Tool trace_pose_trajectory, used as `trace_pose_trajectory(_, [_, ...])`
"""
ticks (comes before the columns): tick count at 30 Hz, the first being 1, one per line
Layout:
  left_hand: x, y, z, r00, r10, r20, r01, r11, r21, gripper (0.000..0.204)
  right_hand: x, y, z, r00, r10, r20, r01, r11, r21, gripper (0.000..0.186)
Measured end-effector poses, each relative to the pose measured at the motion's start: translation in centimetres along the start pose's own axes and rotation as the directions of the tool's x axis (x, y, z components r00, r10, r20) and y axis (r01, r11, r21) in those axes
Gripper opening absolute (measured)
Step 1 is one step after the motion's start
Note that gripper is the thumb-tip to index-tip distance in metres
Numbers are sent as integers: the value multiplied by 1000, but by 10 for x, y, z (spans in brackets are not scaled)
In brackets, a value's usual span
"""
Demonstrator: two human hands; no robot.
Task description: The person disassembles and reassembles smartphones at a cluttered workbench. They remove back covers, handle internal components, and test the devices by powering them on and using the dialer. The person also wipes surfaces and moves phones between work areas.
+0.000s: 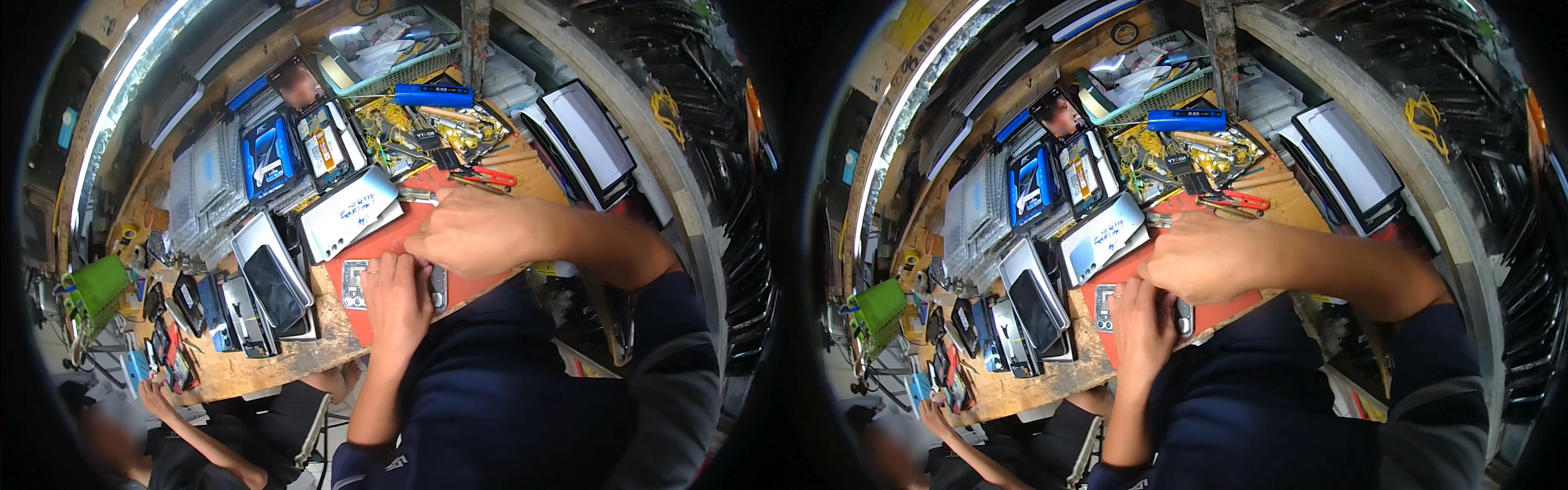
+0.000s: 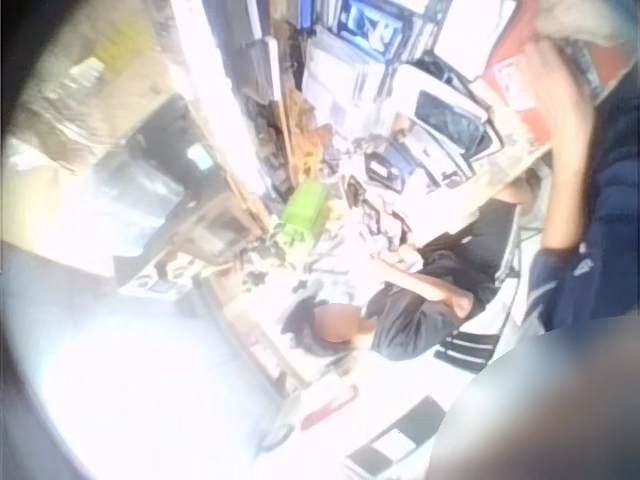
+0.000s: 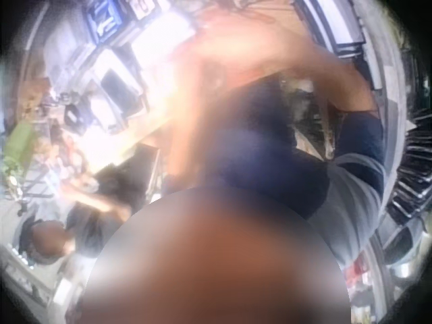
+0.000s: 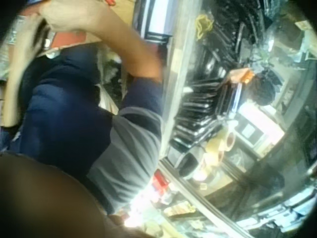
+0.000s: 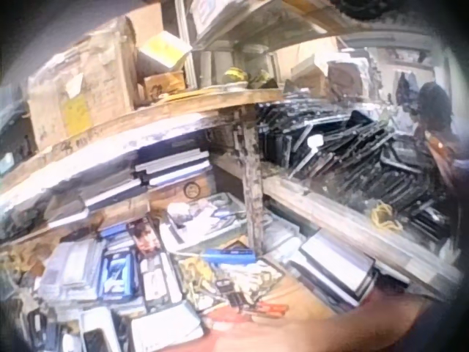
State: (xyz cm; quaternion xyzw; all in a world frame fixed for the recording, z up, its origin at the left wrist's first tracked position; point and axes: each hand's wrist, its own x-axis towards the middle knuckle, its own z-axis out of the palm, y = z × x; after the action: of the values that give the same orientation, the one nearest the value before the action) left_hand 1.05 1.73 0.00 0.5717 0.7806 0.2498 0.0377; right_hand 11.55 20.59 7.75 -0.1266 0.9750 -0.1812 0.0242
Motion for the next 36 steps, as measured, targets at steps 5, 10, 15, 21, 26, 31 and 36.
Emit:
trace_pose_trajectory(5, [11, -3, 0, 998, 51, 22, -52, 999, 16, 22, -4, -1, 0, 1000, 22, -1, -22, 997, 73, 23])
trace_pose_trajectory(10, [15, -1, 0, 995, 27, 97, -33, 998, 61, 24, -4, -4, -8, 999, 50, 16, -51, 997, 55, 29])
trace_pose_trajectory(15, [16, 1, -2, 996, 33, 85, -37, 998, 53, 28, -4, 5, -8, 956, 186, 225, -215, 970, 115, 38])
trace_pose_trajectory(21, [16, 0, -2, 994, 7, 113, -15, 997, 71, 29, -12, 11, 10, 972, 9, -234, 24, 990, 138, 23])
trace_pose_trajectory(26, [17, 2, -1, 993, -8, 118, -2, 996, 85, 27, -10, 13, 15, 984, 69, -164, -48, 991, 128, 26])
trace_pose_trajectory(31, [14, 6, 2, 996, 17, 89, -29, 991, 128, 22, -13, 13, 5, 900, 120, -419, -41, 980, 194, 21])
trace_pose_trajectory(36, [14, 8, 8, 998, 59, 4, -59, 992, 115, 12, -18, 12, 9, 885, 204, -419, -215, 976, 23, 21])
